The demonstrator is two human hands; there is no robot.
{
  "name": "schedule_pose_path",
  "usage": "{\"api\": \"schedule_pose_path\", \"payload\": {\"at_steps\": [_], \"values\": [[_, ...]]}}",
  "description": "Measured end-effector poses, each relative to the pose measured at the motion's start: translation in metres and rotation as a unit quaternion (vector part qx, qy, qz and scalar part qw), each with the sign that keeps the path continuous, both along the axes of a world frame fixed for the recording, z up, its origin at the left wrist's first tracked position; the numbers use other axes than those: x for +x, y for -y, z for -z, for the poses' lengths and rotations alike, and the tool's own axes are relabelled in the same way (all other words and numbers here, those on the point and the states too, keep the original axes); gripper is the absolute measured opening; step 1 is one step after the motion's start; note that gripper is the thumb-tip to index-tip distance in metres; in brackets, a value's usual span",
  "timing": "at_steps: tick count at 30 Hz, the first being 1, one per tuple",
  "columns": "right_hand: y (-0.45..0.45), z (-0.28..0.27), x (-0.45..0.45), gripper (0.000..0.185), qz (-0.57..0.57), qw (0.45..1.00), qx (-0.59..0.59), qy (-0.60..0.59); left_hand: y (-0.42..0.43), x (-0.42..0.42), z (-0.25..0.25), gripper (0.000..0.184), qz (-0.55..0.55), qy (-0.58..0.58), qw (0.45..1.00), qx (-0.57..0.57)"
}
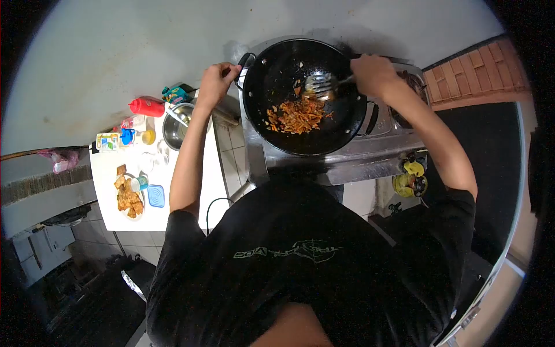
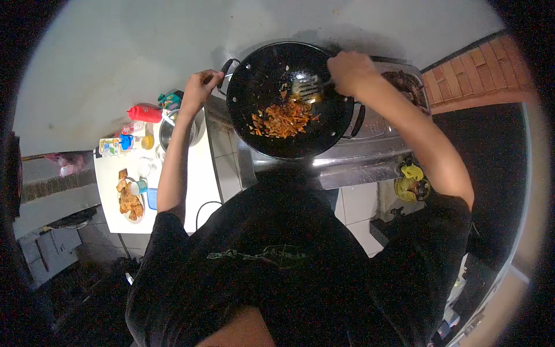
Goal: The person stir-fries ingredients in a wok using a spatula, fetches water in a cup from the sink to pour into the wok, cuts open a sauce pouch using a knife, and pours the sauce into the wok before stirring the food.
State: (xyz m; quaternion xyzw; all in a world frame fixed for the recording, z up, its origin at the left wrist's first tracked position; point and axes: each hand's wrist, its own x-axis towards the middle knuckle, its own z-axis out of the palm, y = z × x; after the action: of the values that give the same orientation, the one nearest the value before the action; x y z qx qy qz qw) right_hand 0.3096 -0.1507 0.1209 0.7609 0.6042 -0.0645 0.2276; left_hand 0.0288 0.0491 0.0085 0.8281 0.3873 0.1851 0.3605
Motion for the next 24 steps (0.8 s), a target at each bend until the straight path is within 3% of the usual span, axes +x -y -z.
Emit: {"api": "schedule_pose_path", "payload": {"at_steps": [1, 3, 4, 6, 8, 11, 16, 20, 24], "values": [[0.002, 0.010, -0.002, 0.016, 0.000, 1.000, 0.001, 0.000, 0.001, 0.000, -0.001, 0.037, -0.005, -0.010, 1.000, 0.004], [0.005, 0.027, -0.006, 0.017, -0.037, 0.985, 0.045, -0.160, 0.004, -0.001, -0.002, 0.038, -0.008, -0.004, 1.000, 0.003], [0.009, 0.029, -0.006, 0.017, -0.039, 0.986, 0.045, -0.158, 0.005, 0.000, -0.003, 0.038, -0.012, 0.004, 1.000, 0.002], [0.028, 0.027, -0.014, 0.020, -0.042, 0.955, 0.127, -0.266, 0.006, 0.000, -0.005, 0.036, -0.013, 0.015, 1.000, 0.012], [0.055, 0.006, -0.033, 0.020, -0.052, 0.958, 0.192, -0.207, 0.008, -0.002, -0.007, 0.035, -0.015, 0.024, 0.999, 0.019], [0.081, -0.026, -0.057, 0.018, 0.012, 0.970, 0.154, -0.188, 0.009, -0.002, -0.009, 0.035, -0.018, 0.002, 1.000, 0.007], [0.082, 0.012, -0.047, 0.017, 0.001, 0.983, 0.130, -0.131, 0.005, 0.000, 0.002, 0.035, -0.015, 0.038, 0.999, 0.016], [0.068, -0.013, -0.027, 0.018, 0.073, 0.987, 0.132, -0.053, 0.004, -0.002, 0.000, 0.035, -0.011, 0.006, 1.000, 0.005], [0.040, 0.000, -0.006, 0.017, 0.084, 0.993, 0.079, -0.034, 0.003, 0.000, 0.007, 0.035, -0.008, 0.032, 0.999, 0.007]]}}
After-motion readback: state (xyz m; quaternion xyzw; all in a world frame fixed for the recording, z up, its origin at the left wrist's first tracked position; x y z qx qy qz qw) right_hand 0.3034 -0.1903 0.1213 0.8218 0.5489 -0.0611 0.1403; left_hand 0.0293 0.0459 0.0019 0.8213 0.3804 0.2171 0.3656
